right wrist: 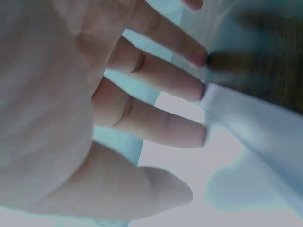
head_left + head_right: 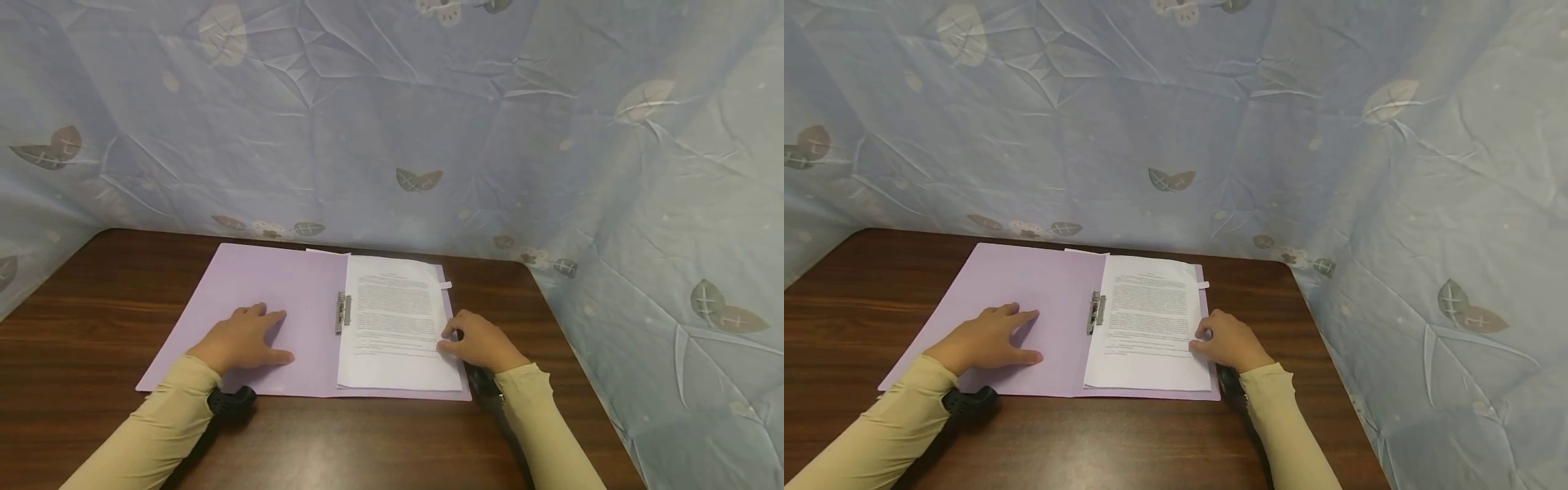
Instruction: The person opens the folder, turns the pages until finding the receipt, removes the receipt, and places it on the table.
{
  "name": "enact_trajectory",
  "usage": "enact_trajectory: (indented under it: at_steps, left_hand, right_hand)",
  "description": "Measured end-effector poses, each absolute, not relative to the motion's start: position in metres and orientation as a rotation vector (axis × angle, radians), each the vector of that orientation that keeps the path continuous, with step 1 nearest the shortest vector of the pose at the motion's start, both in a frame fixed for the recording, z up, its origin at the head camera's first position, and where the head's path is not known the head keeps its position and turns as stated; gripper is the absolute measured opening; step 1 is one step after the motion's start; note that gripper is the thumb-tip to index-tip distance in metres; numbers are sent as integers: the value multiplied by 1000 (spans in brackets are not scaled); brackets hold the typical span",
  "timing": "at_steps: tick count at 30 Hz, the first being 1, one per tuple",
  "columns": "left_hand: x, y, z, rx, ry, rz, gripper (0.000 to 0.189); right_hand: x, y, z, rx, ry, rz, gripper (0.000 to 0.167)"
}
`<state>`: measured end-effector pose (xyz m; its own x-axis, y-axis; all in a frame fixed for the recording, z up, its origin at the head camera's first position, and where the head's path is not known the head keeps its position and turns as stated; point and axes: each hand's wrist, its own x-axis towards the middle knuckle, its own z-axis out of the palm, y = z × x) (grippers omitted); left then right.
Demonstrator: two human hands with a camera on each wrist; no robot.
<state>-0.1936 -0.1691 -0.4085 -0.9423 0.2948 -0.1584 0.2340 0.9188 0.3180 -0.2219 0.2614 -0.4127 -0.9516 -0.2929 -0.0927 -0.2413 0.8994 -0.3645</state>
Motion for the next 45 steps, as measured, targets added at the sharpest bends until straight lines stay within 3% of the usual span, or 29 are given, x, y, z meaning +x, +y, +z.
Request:
enact_trajectory:
  at_steps: [6, 13, 19, 27, 45]
  left_hand:
    - [-192, -162, -409, 414, 2879, 431, 94]
    - [-196, -171, -406, 423, 2941, 417, 83]
    - [-197, -179, -403, 297, 3068, 365, 79]
    - [-196, -184, -404, 165, 3007, 420, 93]
    - [-200, -185, -401, 254, 2917, 398, 89]
  right_hand:
    - [-221, 262, -412, -417, 2952, -488, 14]
    - [-222, 257, -416, -610, 2912, -451, 49]
    - [-221, 255, -416, -661, 2842, -459, 57]
    - [-219, 254, -416, -712, 2819, -455, 56]
    - [-222, 259, -412, -672, 2781, -452, 51]
